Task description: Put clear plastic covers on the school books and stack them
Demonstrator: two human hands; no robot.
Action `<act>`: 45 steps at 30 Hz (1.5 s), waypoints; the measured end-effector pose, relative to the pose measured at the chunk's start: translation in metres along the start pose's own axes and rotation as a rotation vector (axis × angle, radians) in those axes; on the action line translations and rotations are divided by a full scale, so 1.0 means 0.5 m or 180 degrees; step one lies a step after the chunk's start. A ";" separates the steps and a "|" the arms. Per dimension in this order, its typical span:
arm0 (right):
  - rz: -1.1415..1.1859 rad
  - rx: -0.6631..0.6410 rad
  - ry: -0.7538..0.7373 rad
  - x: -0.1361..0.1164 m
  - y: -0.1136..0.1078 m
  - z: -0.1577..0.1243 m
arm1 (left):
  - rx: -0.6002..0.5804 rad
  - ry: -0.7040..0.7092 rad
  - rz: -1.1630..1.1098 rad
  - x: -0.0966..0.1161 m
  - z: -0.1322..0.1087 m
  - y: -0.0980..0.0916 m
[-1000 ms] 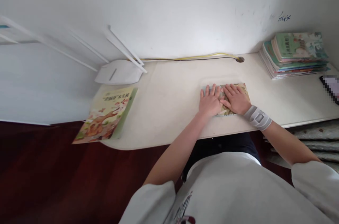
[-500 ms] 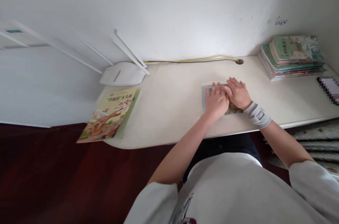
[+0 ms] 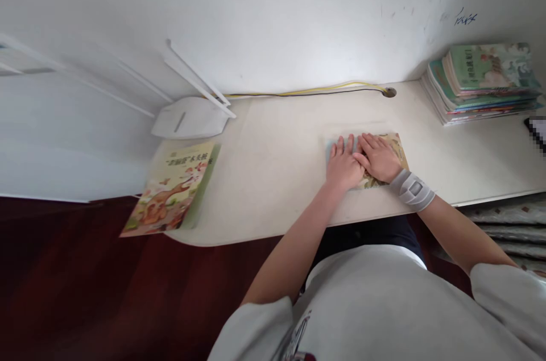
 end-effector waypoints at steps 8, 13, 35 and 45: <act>-0.0236 0.0007 0.0376 0.091 0.000 -0.017 | 0.0211 -0.0815 -0.0063 -0.127 -0.026 -0.009; -0.0425 0.0220 0.0333 0.099 -0.005 -0.011 | 0.0785 -0.1003 -0.0850 -0.145 -0.026 -0.017; 0.0334 0.0562 -0.0944 0.020 -0.087 0.040 | 0.0995 -0.0527 -0.4212 -0.146 -0.022 -0.081; 0.1269 0.0135 -0.0462 0.162 -0.157 -0.007 | 0.1296 -0.0564 -0.4100 -0.143 -0.033 -0.092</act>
Point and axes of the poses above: each hand's wrist, its own z-axis towards the middle knuckle, its own y-axis out of the palm, x = y × z, the point moved 3 cm from there along z, towards the middle knuckle, and after that the axes turned 4 degrees about y, right-handed, at the moved point
